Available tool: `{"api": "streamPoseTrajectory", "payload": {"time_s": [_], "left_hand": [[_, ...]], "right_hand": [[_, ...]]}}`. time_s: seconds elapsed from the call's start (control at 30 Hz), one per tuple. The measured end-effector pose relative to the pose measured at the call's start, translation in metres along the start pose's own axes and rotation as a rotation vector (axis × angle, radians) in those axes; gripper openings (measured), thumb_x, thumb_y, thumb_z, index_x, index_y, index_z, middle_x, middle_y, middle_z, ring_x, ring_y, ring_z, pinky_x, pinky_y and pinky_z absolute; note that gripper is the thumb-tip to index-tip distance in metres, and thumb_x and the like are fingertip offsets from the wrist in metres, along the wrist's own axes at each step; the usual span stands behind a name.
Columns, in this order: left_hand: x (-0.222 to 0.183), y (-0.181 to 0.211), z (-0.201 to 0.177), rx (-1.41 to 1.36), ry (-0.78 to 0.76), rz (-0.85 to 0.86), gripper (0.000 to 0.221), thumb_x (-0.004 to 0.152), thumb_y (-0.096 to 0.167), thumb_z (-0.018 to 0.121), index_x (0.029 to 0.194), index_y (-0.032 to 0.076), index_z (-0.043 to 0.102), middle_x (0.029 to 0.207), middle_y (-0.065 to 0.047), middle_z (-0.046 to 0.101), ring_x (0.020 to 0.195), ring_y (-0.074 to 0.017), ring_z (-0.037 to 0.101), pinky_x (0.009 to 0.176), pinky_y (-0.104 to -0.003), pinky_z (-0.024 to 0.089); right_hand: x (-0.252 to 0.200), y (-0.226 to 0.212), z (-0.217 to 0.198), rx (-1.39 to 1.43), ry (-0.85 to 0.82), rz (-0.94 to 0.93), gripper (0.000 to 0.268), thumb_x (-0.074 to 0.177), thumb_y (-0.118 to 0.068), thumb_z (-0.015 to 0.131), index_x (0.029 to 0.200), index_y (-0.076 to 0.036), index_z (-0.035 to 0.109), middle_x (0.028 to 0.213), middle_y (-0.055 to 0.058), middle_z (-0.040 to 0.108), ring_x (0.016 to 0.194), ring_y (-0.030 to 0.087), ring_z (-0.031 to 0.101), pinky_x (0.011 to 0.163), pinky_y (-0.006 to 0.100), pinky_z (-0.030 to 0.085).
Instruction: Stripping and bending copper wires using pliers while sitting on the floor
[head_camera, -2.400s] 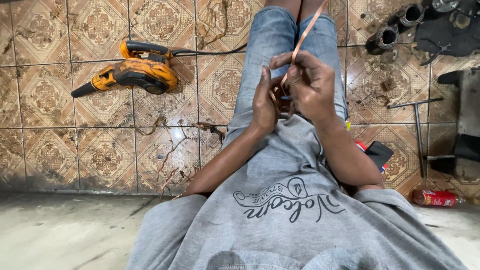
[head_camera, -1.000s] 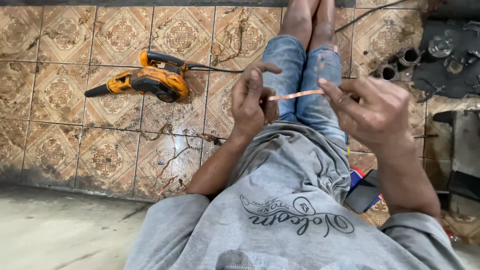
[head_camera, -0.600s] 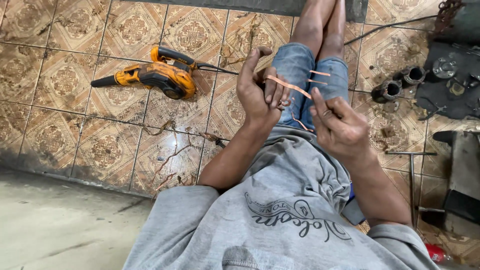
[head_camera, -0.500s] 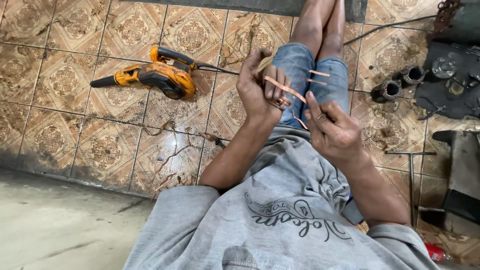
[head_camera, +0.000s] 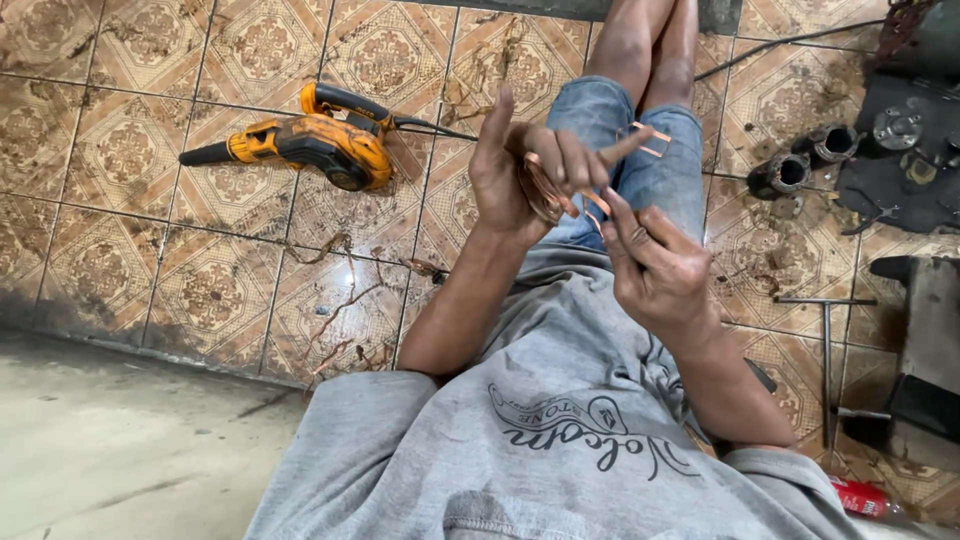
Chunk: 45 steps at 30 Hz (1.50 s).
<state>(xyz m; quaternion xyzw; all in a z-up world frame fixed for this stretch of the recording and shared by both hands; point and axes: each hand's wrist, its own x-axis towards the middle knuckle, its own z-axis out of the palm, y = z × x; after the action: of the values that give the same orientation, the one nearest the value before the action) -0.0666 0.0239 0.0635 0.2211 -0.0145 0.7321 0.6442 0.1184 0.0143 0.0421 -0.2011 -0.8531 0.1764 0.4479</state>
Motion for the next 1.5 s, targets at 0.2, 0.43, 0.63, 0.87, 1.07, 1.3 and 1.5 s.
{"api": "streamPoseTrajectory", "payload": {"time_s": [0.2, 0.43, 0.63, 0.87, 1.07, 1.3, 1.5], "left_hand": [[0.002, -0.003, 0.009, -0.194, 0.079, -0.051, 0.076, 0.106, 0.055, 0.034, 0.046, 0.008, 0.039, 0.041, -0.007, 0.028, 0.037, -0.0221, 0.035, 0.06, -0.044, 0.062], [0.003, -0.002, 0.024, -0.176, 0.055, -0.137, 0.079, 0.098, 0.066, 0.028, 0.042, 0.01, 0.035, 0.038, -0.003, 0.028, 0.032, -0.0191, 0.032, 0.04, -0.031, 0.041], [-0.005, -0.013, 0.016, 0.013, -0.043, -0.034, 0.065, 0.104, 0.047, 0.037, 0.052, 0.008, 0.042, 0.045, -0.009, 0.035, 0.04, -0.0246, 0.041, 0.058, -0.038, 0.058], [-0.006, -0.022, 0.027, 0.191, 0.105, 0.163, 0.061, 0.107, 0.035, 0.041, 0.053, 0.007, 0.039, 0.044, -0.01, 0.033, 0.039, -0.0248, 0.044, 0.055, -0.039, 0.058], [-0.009, -0.038, 0.027, 0.383, 0.287, 0.4, 0.062, 0.109, 0.026, 0.045, 0.049, 0.011, 0.038, 0.04, -0.008, 0.039, 0.038, -0.0211, 0.049, 0.052, -0.036, 0.058], [-0.012, -0.047, 0.046, 0.295, 0.27, 0.524, 0.064, 0.113, 0.021, 0.04, 0.049, 0.011, 0.04, 0.038, -0.009, 0.043, 0.037, -0.0228, 0.056, 0.038, -0.029, 0.052], [-0.016, -0.053, 0.037, 0.317, 0.255, 0.575, 0.067, 0.112, 0.017, 0.037, 0.046, 0.011, 0.041, 0.034, -0.011, 0.042, 0.032, -0.0254, 0.052, 0.039, -0.032, 0.051]], "right_hand": [[-0.01, 0.004, 0.014, 0.016, -0.01, 0.036, 0.03, 0.105, 0.007, 0.066, 0.134, 0.013, 0.062, 0.092, 0.02, 0.062, 0.068, 0.026, 0.058, 0.064, 0.038, 0.052], [-0.003, -0.01, 0.009, 0.185, 0.071, 0.273, 0.022, 0.1, -0.009, 0.069, 0.112, 0.008, 0.074, 0.092, 0.018, 0.065, 0.072, 0.024, 0.059, 0.061, 0.033, 0.044], [0.003, -0.014, 0.007, 0.568, 0.109, 0.56, 0.029, 0.102, -0.015, 0.067, 0.082, 0.004, 0.058, 0.077, 0.013, 0.059, 0.058, 0.016, 0.061, 0.052, 0.022, 0.045], [0.012, -0.02, 0.006, 0.281, 0.167, 0.423, 0.02, 0.092, -0.01, 0.083, 0.093, 0.001, 0.066, 0.107, 0.022, 0.067, 0.098, 0.027, 0.066, 0.083, 0.033, 0.053], [0.019, -0.019, 0.009, 0.153, 0.264, 0.211, 0.023, 0.09, -0.008, 0.088, 0.1, 0.007, 0.074, 0.093, 0.025, 0.072, 0.085, 0.033, 0.073, 0.074, 0.039, 0.057], [0.02, -0.012, 0.01, 0.211, 0.345, 0.162, 0.014, 0.087, 0.002, 0.091, 0.091, 0.005, 0.078, 0.079, 0.022, 0.073, 0.075, 0.038, 0.076, 0.068, 0.042, 0.059], [0.036, -0.021, 0.004, 0.197, 0.361, 0.054, 0.018, 0.089, 0.002, 0.087, 0.081, 0.004, 0.072, 0.08, 0.022, 0.074, 0.083, 0.047, 0.076, 0.077, 0.048, 0.059]]}}
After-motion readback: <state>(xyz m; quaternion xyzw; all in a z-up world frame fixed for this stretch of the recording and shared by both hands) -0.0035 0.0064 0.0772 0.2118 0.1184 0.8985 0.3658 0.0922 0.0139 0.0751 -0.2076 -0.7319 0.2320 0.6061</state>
